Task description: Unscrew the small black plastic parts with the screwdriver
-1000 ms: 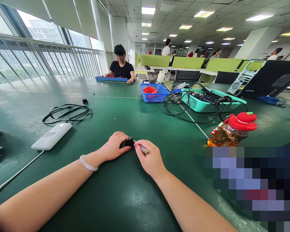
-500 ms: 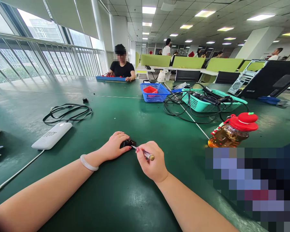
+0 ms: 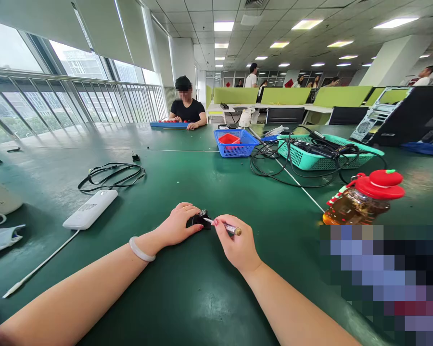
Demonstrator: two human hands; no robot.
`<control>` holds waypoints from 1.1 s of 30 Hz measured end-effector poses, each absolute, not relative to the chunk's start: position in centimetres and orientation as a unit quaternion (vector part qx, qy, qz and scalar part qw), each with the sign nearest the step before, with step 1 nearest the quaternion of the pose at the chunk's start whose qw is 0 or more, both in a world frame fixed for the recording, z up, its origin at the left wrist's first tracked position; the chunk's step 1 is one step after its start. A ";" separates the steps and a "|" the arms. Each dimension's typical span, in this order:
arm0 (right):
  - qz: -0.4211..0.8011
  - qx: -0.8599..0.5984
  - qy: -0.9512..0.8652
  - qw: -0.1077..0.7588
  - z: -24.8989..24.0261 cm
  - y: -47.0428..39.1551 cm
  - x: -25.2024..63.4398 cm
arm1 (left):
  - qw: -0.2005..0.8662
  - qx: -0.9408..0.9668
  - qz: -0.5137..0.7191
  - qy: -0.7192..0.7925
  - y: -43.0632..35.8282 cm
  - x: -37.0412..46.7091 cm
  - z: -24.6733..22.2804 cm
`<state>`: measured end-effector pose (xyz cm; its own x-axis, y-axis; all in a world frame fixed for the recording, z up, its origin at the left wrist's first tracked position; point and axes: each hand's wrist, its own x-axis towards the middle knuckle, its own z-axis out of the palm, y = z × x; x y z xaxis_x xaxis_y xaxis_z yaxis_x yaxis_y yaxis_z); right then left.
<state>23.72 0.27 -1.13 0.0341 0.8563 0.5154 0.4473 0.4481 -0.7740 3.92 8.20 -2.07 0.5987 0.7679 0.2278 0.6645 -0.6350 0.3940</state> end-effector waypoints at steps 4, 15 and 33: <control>0.265 -0.513 -0.597 0.558 -1.5 1.1 24.2 | 0.136 0.887 0.195 0.395 8.2 4.0 -2.0; 0.318 -0.521 -0.562 0.559 -2.0 1.9 24.3 | 0.155 0.888 0.186 0.391 8.0 3.9 -1.7; 0.221 -0.518 -0.668 0.486 -0.6 0.8 23.9 | 0.172 0.893 0.175 0.378 7.8 3.9 -1.8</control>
<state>23.89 0.80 -0.57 0.0105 0.9070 0.4209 0.4781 0.3652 -0.7988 3.89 7.83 -1.83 0.6527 0.7351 0.1832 0.6147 -0.6552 0.4391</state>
